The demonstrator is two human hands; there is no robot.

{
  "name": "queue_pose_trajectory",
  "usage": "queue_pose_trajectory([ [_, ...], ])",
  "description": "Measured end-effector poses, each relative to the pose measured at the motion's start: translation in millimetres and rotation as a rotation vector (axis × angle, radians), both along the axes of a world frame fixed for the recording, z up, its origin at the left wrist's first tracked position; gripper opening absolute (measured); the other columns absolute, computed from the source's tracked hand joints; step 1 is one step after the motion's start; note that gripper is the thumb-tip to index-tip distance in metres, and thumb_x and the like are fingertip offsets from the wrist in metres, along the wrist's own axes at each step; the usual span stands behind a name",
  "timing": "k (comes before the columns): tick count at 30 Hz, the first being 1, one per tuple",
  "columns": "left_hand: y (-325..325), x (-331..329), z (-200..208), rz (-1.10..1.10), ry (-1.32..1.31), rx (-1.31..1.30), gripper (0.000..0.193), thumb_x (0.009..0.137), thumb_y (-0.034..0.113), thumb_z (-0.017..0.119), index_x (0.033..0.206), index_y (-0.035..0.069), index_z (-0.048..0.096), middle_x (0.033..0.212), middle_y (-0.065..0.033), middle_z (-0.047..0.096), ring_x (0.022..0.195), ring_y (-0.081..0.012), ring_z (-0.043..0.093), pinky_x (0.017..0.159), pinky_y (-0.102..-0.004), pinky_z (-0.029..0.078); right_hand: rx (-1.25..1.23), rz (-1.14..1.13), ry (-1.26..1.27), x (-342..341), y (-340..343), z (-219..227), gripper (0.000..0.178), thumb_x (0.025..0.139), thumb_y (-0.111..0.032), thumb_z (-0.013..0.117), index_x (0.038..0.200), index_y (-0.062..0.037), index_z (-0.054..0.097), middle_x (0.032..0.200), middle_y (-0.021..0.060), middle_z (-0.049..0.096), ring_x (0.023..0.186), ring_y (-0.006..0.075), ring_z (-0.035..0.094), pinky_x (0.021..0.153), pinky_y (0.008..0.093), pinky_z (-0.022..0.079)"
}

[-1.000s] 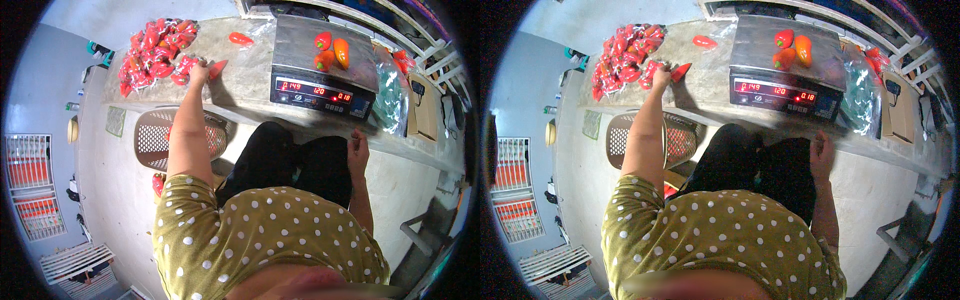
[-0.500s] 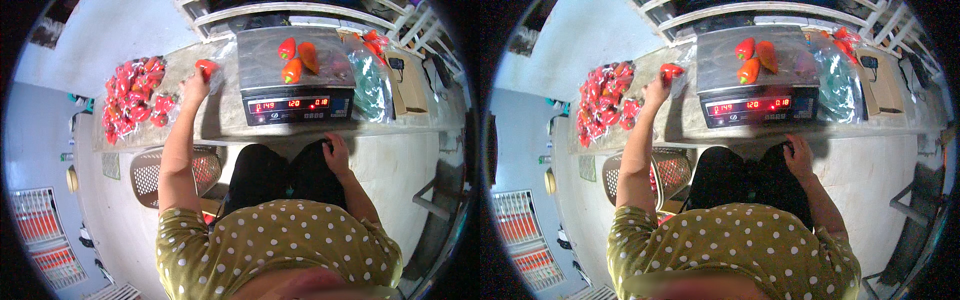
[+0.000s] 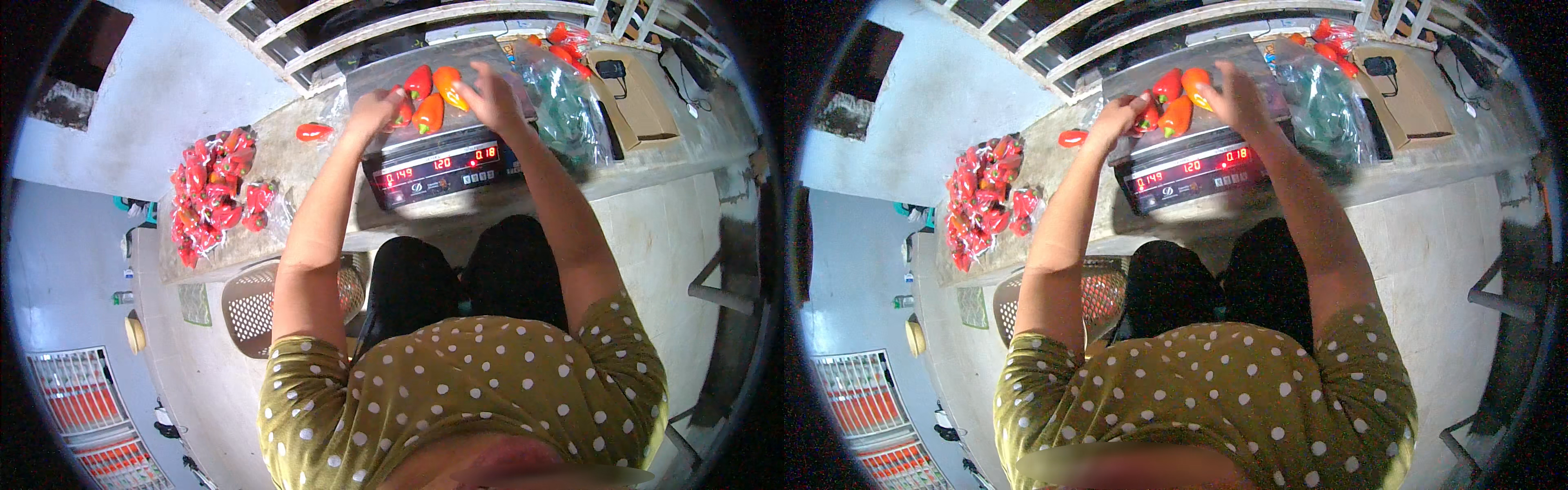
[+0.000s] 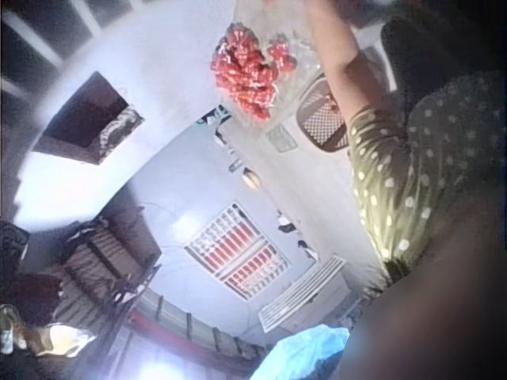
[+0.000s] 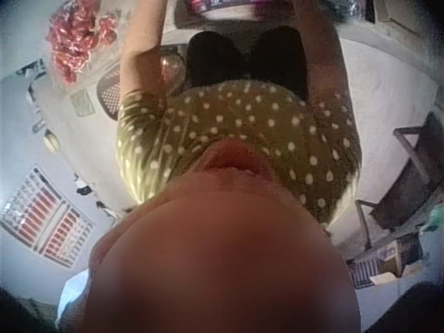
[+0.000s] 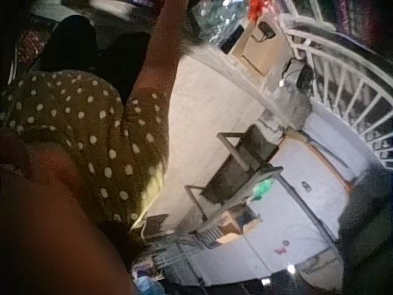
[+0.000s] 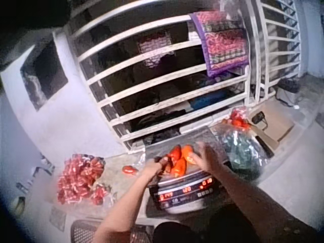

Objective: The person weighs red bell peppers on a digital scale, places them into clear plastic bags, and ties the bags shut. The person repeats this process for multiple peppers, moving the finished bags to a pile on the counter.

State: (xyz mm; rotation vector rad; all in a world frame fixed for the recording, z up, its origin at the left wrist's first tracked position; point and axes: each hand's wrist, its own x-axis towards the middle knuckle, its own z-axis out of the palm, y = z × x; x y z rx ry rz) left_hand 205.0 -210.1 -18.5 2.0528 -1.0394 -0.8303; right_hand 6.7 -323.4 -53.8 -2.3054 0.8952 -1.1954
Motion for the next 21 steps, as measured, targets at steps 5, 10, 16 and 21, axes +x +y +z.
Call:
queue_pose_trajectory([
  [5, 12, 35, -31, -0.070, -0.077, -0.088, 0.029, 0.084, 0.026, 0.049, 0.093, -0.001, 0.056, 0.082, -0.0122, 0.058, 0.071, -0.0194, 0.058, 0.058, -0.0324, 0.049, 0.258, -0.012, 0.503, 45, -28, 18, 0.067, 0.070, -0.050, 0.059, 0.115, -0.0030, 0.046, 0.102, 0.0225, 0.056, 0.098, 0.0366, 0.053, 0.085, 0.0424, 0.042],
  [10, 39, 32, -7, -0.029, 0.101, -0.022, 0.031, 0.085, 0.027, 0.050, 0.101, 0.000, 0.053, 0.088, -0.0081, 0.055, 0.076, -0.0172, 0.053, 0.060, -0.0319, 0.051, 0.805, 0.234, -0.120, 21, -35, 31, 0.052, 0.070, -0.044, 0.062, 0.103, -0.0047, 0.054, 0.085, 0.0103, 0.060, 0.075, 0.0178, 0.059, 0.062, 0.0311, 0.047],
  [16, 50, 23, 0, 0.121, 0.286, -0.065, 0.024, 0.084, 0.021, 0.053, 0.096, 0.000, 0.054, 0.084, -0.0051, 0.054, 0.072, -0.0153, 0.052, 0.055, -0.0289, 0.049, 0.892, 0.239, -0.244, 5, -28, 37, 0.046, 0.074, -0.041, 0.063, 0.098, -0.0068, 0.044, 0.076, 0.0029, 0.054, 0.052, 0.0046, 0.048, 0.039, 0.0162, 0.035],
  [21, 53, 27, -8, 0.130, 0.205, -0.106, 0.027, 0.082, 0.024, 0.054, 0.097, 0.002, 0.056, 0.079, -0.0048, 0.056, 0.069, -0.0154, 0.053, 0.060, -0.0301, 0.047, 0.943, 0.318, -0.198, -2, -12, 63, 0.049, 0.073, -0.041, 0.064, 0.098, -0.0063, 0.041, 0.077, 0.0047, 0.053, 0.048, 0.0057, 0.046, 0.038, 0.0167, 0.034],
])
